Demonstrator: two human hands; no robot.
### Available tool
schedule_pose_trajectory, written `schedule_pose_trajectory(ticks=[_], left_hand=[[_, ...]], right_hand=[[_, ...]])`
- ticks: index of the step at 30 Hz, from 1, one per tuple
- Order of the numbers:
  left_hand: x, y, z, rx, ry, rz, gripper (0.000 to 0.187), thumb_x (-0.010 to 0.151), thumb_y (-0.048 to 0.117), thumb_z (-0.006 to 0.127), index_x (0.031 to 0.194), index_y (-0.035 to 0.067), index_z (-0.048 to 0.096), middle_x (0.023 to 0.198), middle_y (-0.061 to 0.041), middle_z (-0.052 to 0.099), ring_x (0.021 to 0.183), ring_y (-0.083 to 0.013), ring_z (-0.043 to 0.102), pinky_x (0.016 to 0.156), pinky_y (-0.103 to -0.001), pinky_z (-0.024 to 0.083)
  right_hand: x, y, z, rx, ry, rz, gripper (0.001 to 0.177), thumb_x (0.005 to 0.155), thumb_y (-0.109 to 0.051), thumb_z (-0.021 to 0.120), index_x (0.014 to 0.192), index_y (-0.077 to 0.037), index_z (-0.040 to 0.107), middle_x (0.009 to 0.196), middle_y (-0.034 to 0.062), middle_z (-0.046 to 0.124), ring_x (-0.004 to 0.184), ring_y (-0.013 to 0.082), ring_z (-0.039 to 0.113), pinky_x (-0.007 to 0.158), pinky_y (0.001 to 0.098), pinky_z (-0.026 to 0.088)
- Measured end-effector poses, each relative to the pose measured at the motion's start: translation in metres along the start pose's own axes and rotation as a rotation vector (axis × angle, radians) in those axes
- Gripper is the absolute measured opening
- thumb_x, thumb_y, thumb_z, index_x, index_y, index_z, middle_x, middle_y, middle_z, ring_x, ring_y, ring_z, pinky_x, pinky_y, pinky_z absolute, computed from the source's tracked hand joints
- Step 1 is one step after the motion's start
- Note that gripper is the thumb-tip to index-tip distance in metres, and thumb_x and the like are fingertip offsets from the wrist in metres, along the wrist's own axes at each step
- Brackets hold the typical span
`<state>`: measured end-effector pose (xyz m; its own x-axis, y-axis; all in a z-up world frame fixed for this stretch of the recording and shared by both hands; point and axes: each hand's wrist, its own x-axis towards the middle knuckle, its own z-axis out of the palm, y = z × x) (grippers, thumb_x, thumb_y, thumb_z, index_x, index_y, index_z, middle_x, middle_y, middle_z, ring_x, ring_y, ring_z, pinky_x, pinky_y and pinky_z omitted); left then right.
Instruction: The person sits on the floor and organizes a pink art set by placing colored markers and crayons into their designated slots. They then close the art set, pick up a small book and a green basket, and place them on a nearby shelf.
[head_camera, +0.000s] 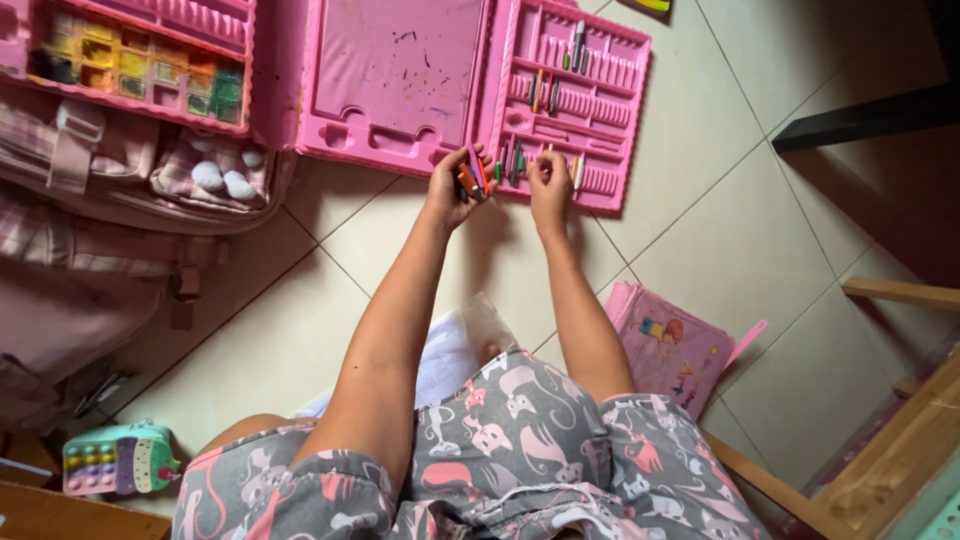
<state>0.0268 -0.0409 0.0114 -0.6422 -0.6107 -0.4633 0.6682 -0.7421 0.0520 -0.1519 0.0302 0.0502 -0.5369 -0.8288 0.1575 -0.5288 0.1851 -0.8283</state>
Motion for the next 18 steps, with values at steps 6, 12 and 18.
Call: schedule_pose_trajectory(ticks=[6,12,18], left_hand=[[0.003,-0.003,0.005,0.015,0.103,-0.019,0.032,0.094,0.032,0.062,0.117,0.011,0.066,0.105,-0.011,0.071,0.089,-0.026,0.072,0.071,-0.045,0.064],[0.004,0.001,0.005,-0.017,0.099,0.018,0.028,0.096,0.027,0.064,0.116,0.008,0.065,0.103,-0.013,0.071,0.089,-0.0278,0.072,0.072,-0.048,0.063],[0.013,-0.003,0.001,-0.069,0.045,-0.005,0.028,0.097,0.028,0.061,0.117,0.008,0.065,0.102,-0.013,0.071,0.089,-0.0277,0.072,0.07,-0.048,0.063]], right_hand=[[0.006,-0.025,-0.01,-0.356,-0.292,-0.429,0.034,0.085,-0.018,0.082,0.118,-0.019,0.072,0.106,0.0065,0.066,0.1,0.0278,0.064,0.087,0.043,0.051],[-0.002,-0.038,0.011,-0.464,-0.395,-0.331,0.022,0.091,-0.014,0.077,0.11,-0.02,0.071,0.107,0.0042,0.064,0.109,0.0285,0.061,0.095,0.0465,0.045],[-0.004,-0.035,0.016,-0.45,-0.281,-0.326,0.043,0.079,-0.009,0.078,0.12,-0.014,0.064,0.11,0.0083,0.062,0.106,0.0328,0.059,0.088,0.0484,0.044]])
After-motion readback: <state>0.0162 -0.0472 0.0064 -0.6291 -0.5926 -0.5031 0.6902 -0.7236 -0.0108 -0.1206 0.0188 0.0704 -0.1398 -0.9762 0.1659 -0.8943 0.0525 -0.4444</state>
